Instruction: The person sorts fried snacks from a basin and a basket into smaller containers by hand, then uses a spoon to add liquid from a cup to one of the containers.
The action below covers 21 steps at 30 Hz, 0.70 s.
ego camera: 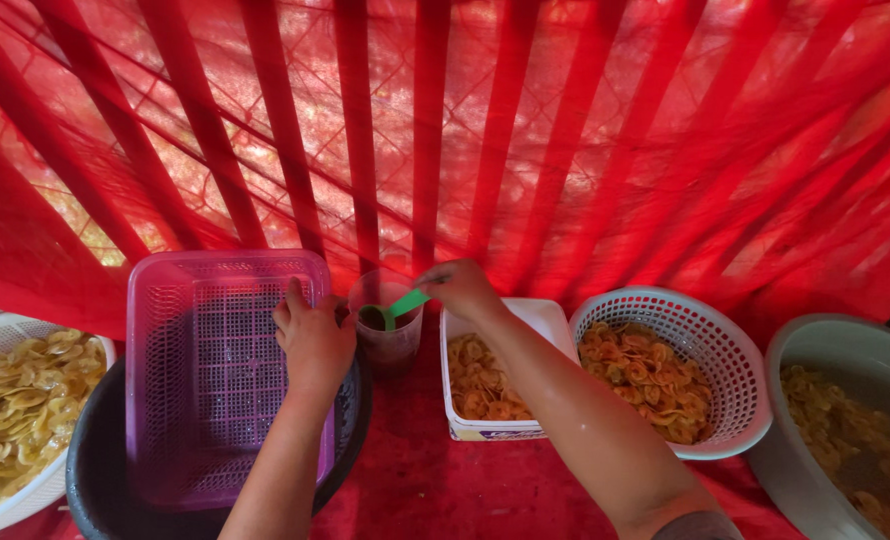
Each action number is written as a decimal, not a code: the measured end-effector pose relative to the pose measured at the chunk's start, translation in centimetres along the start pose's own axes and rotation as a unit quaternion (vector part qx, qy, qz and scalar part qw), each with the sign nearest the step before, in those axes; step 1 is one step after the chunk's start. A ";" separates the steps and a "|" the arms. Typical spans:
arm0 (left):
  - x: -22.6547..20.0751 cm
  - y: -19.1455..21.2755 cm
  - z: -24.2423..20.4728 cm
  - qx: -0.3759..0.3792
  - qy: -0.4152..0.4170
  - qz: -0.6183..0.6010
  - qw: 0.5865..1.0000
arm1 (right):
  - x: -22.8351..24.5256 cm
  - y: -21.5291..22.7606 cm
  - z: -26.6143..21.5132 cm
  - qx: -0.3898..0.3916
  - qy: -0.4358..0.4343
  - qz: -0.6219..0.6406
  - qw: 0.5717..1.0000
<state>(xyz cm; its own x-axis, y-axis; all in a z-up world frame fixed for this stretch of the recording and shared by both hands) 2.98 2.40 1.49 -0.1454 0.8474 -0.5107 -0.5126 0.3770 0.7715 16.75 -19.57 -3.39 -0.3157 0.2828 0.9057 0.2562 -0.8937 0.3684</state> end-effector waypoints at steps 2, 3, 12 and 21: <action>0.0 0.0 0.0 -0.004 -0.007 0.002 1.000 | -2.1 1.3 -0.4 -0.024 -0.075 0.080 0.994; 0.0 -0.1 0.0 -0.006 -0.010 0.004 1.000 | -2.8 1.8 -0.8 -0.031 -0.096 0.105 0.989; -0.1 -0.1 -0.1 -0.008 -0.009 0.009 1.000 | -4.6 4.0 -3.1 -0.048 -0.218 0.290 0.931; -0.4 0.1 -0.1 -0.002 -0.009 0.008 1.000 | -5.1 11.2 -7.0 -0.094 -0.260 0.327 0.904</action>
<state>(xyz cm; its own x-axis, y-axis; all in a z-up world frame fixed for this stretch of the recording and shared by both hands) 2.88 2.08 1.73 -0.1383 0.8603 -0.4906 -0.5143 0.3610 0.7779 14.85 -33.40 -5.31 0.3311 -0.2456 0.9111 0.0575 -0.9585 -0.2792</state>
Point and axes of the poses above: each hand's wrist, its own z-axis towards the middle knuckle, its own y-axis out of the back of the hand, x = y × z, the point moved 5 cm from there along z, towards the middle knuckle, and after that the axes turned 3 degrees about y, right-handed, at the moved point
